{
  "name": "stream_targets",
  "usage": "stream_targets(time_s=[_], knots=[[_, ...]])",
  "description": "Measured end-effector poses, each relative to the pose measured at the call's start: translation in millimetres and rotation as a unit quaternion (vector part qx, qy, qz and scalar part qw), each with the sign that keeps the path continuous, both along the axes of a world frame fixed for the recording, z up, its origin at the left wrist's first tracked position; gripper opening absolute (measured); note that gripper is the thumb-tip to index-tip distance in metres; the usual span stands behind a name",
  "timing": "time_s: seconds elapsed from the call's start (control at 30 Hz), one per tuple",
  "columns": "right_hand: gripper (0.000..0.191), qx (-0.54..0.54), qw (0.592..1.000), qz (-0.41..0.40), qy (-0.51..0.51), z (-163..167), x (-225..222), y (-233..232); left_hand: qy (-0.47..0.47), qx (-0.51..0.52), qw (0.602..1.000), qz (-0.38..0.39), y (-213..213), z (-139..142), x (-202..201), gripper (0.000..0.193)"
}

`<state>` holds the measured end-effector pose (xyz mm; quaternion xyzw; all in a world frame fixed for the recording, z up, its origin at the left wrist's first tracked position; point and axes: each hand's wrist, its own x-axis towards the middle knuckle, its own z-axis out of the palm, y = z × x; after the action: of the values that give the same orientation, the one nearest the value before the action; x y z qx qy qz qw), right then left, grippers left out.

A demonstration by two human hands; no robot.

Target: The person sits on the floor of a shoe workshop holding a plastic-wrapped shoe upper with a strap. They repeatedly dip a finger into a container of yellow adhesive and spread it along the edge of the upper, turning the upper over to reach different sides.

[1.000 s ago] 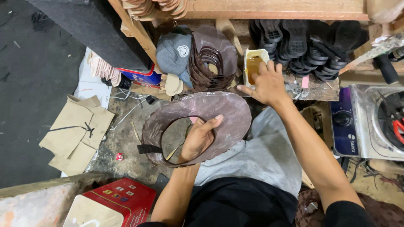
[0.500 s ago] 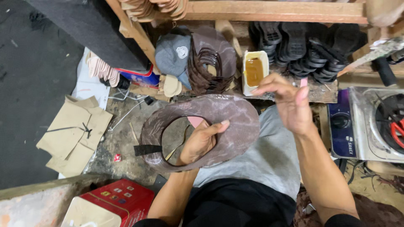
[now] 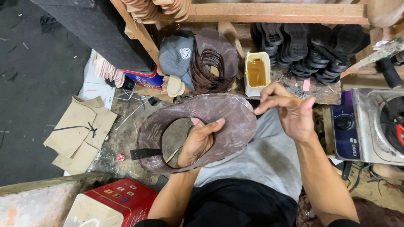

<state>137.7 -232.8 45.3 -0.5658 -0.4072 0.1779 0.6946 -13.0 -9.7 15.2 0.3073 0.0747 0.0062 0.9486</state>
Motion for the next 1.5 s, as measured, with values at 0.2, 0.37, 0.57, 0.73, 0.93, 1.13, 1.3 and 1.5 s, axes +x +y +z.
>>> stream_targets(time_s=[0.2, 0.37, 0.57, 0.73, 0.93, 1.13, 1.3, 1.5], knots=[[0.118, -0.023, 0.998, -0.037, -0.041, 2.7, -5.4, 2.1, -0.001, -0.001, 1.0, -0.014, -8.3, -17.5, 1.8, 0.032], [0.116, -0.041, 0.995, -0.059, -0.07, 13.0, -5.9, 8.4, 0.041, -0.011, 0.999, 0.011, -3.4, -20.3, -1.2, 0.032], [0.117, -0.049, 0.994, -0.049, -0.09, 15.2, -9.0, 14.0, 0.004, 0.016, 1.0, -0.014, -10.5, -12.6, -3.1, 0.035], [0.115, -0.038, 0.995, -0.049, -0.076, 12.7, -11.1, 8.6, 0.013, 0.004, 0.998, 0.062, -8.5, -7.5, -0.7, 0.037], [0.109, -0.038, 0.987, -0.088, -0.125, 15.7, -18.1, 6.3, -0.029, 0.023, 0.996, 0.076, -11.2, -2.9, -1.6, 0.036], [0.102, -0.042, 0.973, -0.108, -0.201, 26.0, -22.5, 8.7, -0.036, 0.004, 0.992, 0.124, -11.8, 0.6, -3.6, 0.029], [0.1, -0.064, 0.955, -0.126, -0.261, 32.6, -19.7, 11.0, -0.037, 0.029, 0.992, 0.117, -15.0, -10.9, -6.3, 0.028], [0.09, -0.062, 0.949, -0.126, -0.284, 35.1, -22.5, 13.8, -0.029, 0.072, 0.981, 0.179, -4.9, -26.5, -4.0, 0.027]])
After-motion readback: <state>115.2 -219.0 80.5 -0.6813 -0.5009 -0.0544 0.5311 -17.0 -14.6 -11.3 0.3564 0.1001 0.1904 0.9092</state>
